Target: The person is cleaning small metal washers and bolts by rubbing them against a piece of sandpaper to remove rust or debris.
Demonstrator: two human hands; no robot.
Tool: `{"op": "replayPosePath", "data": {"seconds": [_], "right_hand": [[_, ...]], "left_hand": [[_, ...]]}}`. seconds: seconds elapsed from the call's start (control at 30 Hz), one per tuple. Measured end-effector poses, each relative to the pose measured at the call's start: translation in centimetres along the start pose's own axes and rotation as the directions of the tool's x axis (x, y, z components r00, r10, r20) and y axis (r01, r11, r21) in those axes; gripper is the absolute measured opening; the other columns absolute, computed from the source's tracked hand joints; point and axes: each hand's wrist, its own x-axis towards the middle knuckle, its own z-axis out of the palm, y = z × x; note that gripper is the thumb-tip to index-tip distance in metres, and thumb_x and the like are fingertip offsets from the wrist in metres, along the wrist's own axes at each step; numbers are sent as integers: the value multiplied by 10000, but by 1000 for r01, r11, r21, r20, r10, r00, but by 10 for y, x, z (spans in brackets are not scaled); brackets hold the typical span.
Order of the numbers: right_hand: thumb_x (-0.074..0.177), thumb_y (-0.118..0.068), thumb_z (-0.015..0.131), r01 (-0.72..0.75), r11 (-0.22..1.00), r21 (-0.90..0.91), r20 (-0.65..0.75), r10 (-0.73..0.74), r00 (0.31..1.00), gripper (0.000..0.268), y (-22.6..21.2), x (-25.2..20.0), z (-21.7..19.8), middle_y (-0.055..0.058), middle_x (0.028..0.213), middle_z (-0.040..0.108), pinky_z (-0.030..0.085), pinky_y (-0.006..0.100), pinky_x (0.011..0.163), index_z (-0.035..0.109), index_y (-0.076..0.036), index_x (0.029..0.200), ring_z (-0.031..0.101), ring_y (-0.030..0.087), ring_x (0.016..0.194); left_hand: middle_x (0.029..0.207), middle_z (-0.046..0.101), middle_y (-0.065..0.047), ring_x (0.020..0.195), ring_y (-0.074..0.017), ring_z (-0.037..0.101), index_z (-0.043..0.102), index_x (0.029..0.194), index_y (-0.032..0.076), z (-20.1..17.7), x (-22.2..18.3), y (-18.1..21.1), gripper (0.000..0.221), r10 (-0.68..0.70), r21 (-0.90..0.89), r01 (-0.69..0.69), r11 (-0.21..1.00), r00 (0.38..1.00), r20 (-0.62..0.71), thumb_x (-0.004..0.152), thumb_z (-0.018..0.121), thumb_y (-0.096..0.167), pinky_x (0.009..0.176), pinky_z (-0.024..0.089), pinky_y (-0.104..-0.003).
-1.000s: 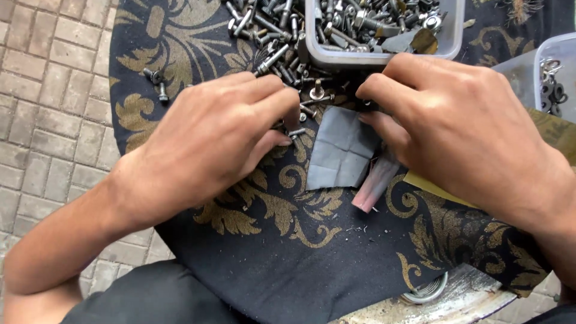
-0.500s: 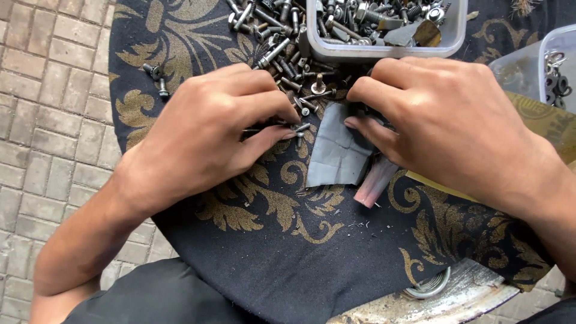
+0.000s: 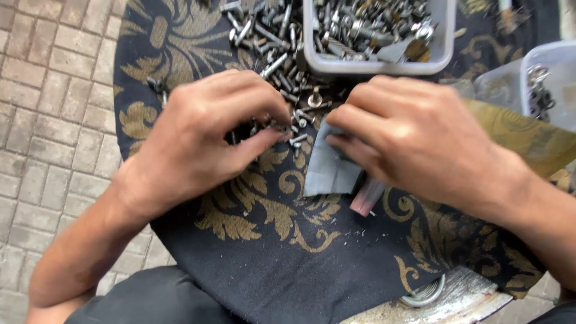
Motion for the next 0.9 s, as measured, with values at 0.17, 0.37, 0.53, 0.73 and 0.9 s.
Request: {"op": "replayPosePath", "data": {"seconds": [0.17, 0.37, 0.53, 0.73, 0.9], "right_hand": [[1001, -148, 682, 55, 994, 92, -134, -42, 990, 135, -5, 6, 1, 123, 928, 692, 539, 404, 670, 694, -20, 1045, 648, 270, 767], [1030, -265, 640, 134, 971, 200, -190, -96, 977, 285, -6, 7, 6, 129, 960, 682, 532, 396, 699, 658, 3, 1123, 653, 266, 805], [1044, -211, 622, 160, 962, 221, -213, -112, 971, 204, -8, 7, 10, 89, 912, 635, 481, 392, 653, 643, -11, 1082, 590, 251, 769], [1059, -94, 581, 252, 935, 248, -297, -174, 939, 157, -10, 7, 5, 134, 880, 636, 503, 395, 644, 635, 52, 1037, 603, 276, 728], [1005, -51, 661, 268, 910, 317, -306, -169, 937, 131, -6, 6, 4, 164, 899, 709, 565, 383, 686, 696, 69, 1045, 663, 268, 749]], "left_hand": [[898, 704, -120, 814, -227, 676, 677, 966, -12, -1, 4, 4, 141, 67, -26, -68, 997, 997, -25, 893, 781, -72, 761, 580, -320], [856, 762, 1, 768, -111, 743, 695, 889, 89, 4, 3, 6, 137, -78, -148, 80, 986, 997, 16, 829, 816, 72, 740, 608, -242], [883, 796, -25, 818, -131, 799, 634, 774, 104, 9, 1, 9, 197, -67, -169, 63, 984, 998, -15, 851, 816, 109, 717, 601, -239], [872, 769, -57, 765, -155, 757, 685, 798, 68, 11, 1, 13, 138, 4, -135, -15, 991, 997, -81, 852, 811, 58, 719, 633, -258], [837, 727, -62, 710, -184, 706, 693, 859, 44, 8, 1, 13, 109, 26, -135, -32, 990, 999, -47, 916, 769, 97, 671, 559, -292]]}}
